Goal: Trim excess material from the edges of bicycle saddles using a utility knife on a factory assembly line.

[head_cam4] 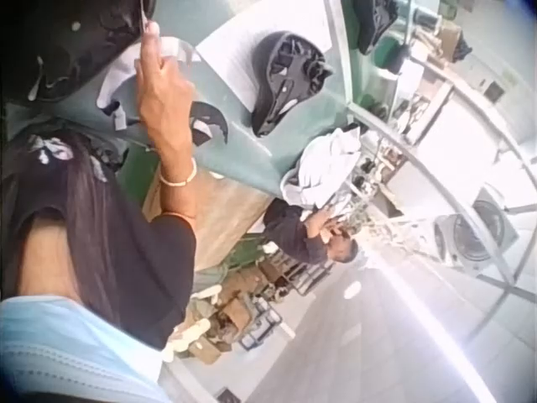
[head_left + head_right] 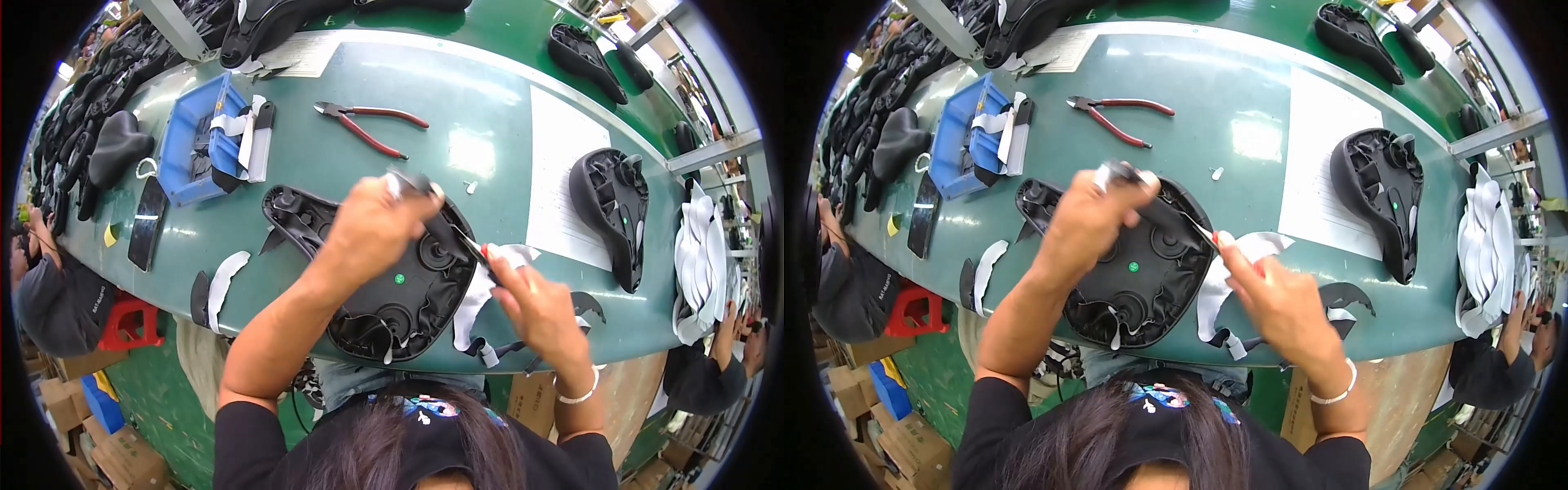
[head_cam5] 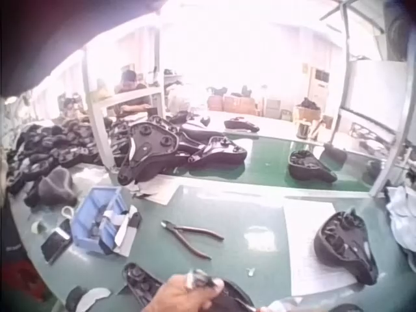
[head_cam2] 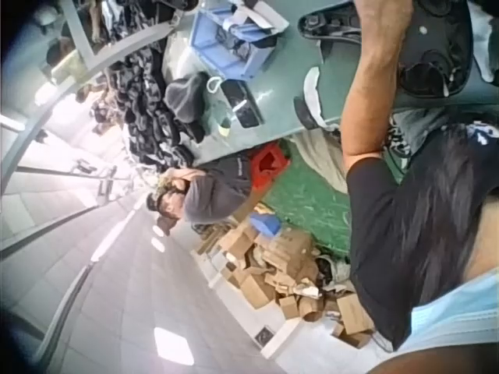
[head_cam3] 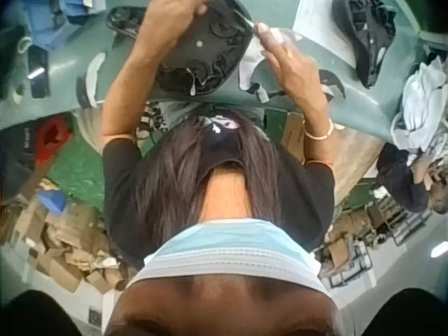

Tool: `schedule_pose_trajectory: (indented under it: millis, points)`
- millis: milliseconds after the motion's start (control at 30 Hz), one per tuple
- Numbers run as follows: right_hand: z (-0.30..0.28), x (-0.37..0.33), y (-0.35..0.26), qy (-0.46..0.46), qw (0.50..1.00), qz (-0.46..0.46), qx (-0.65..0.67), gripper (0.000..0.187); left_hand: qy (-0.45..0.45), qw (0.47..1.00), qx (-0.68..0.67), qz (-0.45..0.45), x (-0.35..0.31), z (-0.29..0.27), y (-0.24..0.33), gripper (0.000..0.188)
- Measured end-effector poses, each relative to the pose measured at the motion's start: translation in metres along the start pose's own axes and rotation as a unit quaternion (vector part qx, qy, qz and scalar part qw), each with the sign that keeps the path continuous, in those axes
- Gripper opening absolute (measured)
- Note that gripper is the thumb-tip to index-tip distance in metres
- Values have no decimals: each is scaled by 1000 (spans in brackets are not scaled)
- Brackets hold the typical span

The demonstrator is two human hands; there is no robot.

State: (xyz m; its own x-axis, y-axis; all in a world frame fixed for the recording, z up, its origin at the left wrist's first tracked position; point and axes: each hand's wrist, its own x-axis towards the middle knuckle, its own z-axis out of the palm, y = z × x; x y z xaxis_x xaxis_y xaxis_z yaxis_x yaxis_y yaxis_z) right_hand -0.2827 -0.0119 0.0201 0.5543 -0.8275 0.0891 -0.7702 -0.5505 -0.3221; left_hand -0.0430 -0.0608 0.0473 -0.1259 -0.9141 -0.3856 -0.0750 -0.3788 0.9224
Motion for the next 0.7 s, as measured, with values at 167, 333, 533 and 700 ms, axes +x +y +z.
schedule_pose_trajectory:
  millis: [167,333,533,700]
  points:
    - [16,-42,-54,16,990,133,39,50,-59,808,-528,254,9,-23,-18,41]
    - [8,-3,-32,58,992,109,12,48,133,839,245,467,4,-11,-12,27]
    - [11,8,-47,4,985,124,-117,51,214,735,412,495,57,-24,-19,22]
    - [-12,-5,-48,-28,991,85,-103,47,207,944,-28,255,43,-42,-22,32]
